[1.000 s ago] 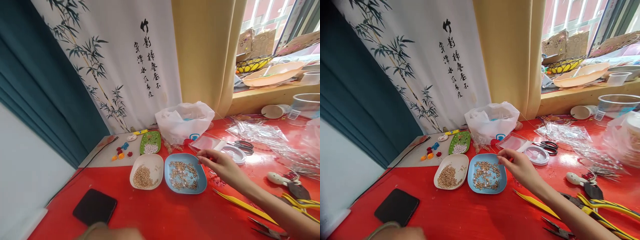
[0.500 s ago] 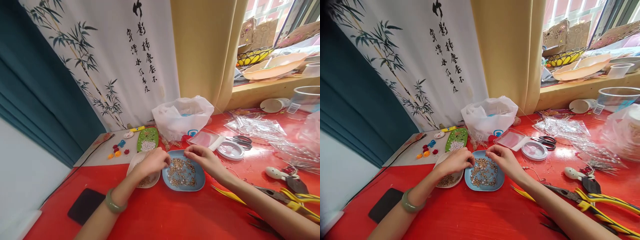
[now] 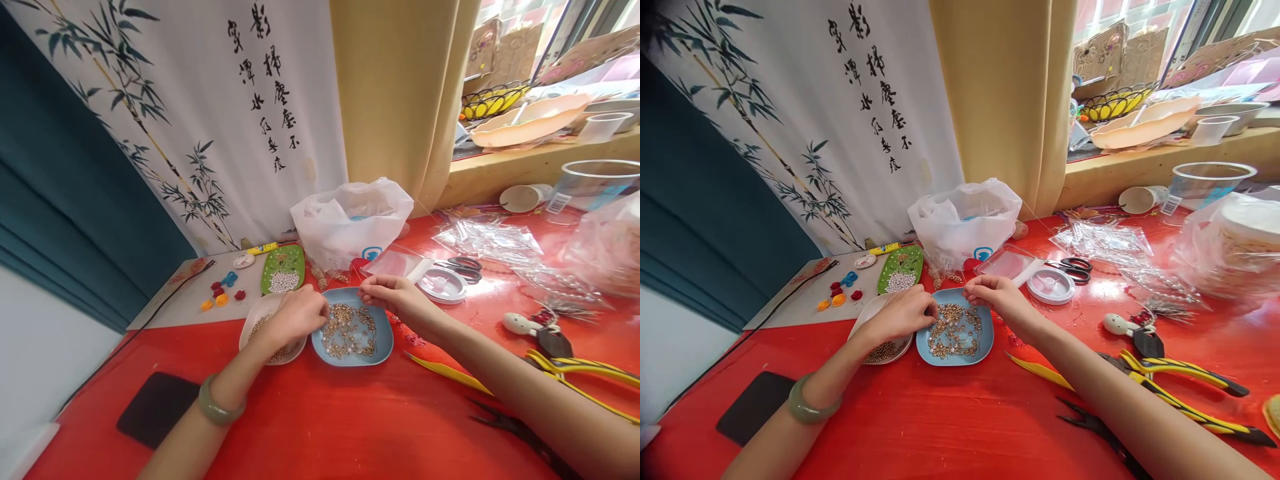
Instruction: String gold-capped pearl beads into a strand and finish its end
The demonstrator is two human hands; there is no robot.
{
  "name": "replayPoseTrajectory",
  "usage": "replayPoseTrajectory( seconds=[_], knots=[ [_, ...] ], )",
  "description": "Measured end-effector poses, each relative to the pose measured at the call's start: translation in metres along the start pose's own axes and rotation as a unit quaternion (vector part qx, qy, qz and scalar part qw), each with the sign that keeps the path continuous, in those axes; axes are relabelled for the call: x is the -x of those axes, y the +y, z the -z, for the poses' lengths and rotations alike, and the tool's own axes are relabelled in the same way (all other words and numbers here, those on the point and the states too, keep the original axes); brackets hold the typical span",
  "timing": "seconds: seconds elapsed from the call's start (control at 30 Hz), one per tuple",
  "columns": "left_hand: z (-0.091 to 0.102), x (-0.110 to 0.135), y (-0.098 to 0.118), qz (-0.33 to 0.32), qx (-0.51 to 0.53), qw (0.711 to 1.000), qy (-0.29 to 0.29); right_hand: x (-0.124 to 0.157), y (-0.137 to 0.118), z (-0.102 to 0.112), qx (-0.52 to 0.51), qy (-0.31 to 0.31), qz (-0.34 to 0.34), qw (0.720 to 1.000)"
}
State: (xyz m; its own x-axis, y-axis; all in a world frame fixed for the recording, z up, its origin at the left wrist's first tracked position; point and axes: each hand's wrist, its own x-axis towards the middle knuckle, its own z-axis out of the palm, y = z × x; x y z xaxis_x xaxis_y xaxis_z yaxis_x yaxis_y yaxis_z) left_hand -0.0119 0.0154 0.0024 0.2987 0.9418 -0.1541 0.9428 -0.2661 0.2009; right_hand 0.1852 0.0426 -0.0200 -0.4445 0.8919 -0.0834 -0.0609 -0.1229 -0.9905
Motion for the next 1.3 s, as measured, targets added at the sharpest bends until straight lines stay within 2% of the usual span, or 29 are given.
replayPoseTrajectory(
  seconds=[0.17, 0.33, 0.53, 0.8, 0.93, 1.07, 1.13, 1.17, 1.23, 1.3],
  knots=[
    [-0.003, 0.002, 0.003, 0.025, 0.006, 0.997, 0.067, -0.002, 0.003, 0.0, -0.001, 0.004, 0.002, 1.0],
    [-0.002, 0.005, 0.005, 0.012, 0.003, 0.999, 0.042, 0.001, 0.002, -0.002, 0.022, 0.002, 0.011, 1.0],
    [-0.003, 0.006, 0.007, -0.033, -0.011, 0.998, 0.05, 0.006, -0.003, -0.006, 0.07, 0.003, 0.026, 0.997],
    [-0.015, 0.003, 0.016, -0.06, 0.05, 0.994, 0.077, 0.007, -0.002, -0.008, 0.059, 0.007, 0.036, 0.998],
    [-0.023, 0.001, 0.02, -0.081, 0.054, 0.993, 0.071, 0.007, -0.003, -0.009, 0.054, 0.018, 0.028, 0.998],
    [-0.026, 0.0, 0.017, -0.057, 0.134, 0.986, 0.085, 0.011, -0.007, -0.012, 0.038, 0.019, 0.019, 0.999],
    [-0.025, -0.001, 0.016, -0.029, 0.268, 0.957, 0.11, 0.014, -0.009, -0.015, 0.03, 0.013, 0.018, 0.999],
    [-0.024, -0.001, 0.015, -0.016, 0.358, 0.926, 0.121, 0.016, -0.01, -0.018, 0.029, 0.008, 0.018, 0.999],
    [-0.022, -0.001, 0.014, 0.001, 0.538, 0.835, 0.12, 0.021, -0.011, -0.024, 0.03, -0.004, 0.02, 0.999],
    [-0.022, 0.0, 0.014, 0.018, 0.667, 0.739, 0.094, 0.026, -0.01, -0.03, 0.031, -0.01, 0.017, 0.999]
  ],
)
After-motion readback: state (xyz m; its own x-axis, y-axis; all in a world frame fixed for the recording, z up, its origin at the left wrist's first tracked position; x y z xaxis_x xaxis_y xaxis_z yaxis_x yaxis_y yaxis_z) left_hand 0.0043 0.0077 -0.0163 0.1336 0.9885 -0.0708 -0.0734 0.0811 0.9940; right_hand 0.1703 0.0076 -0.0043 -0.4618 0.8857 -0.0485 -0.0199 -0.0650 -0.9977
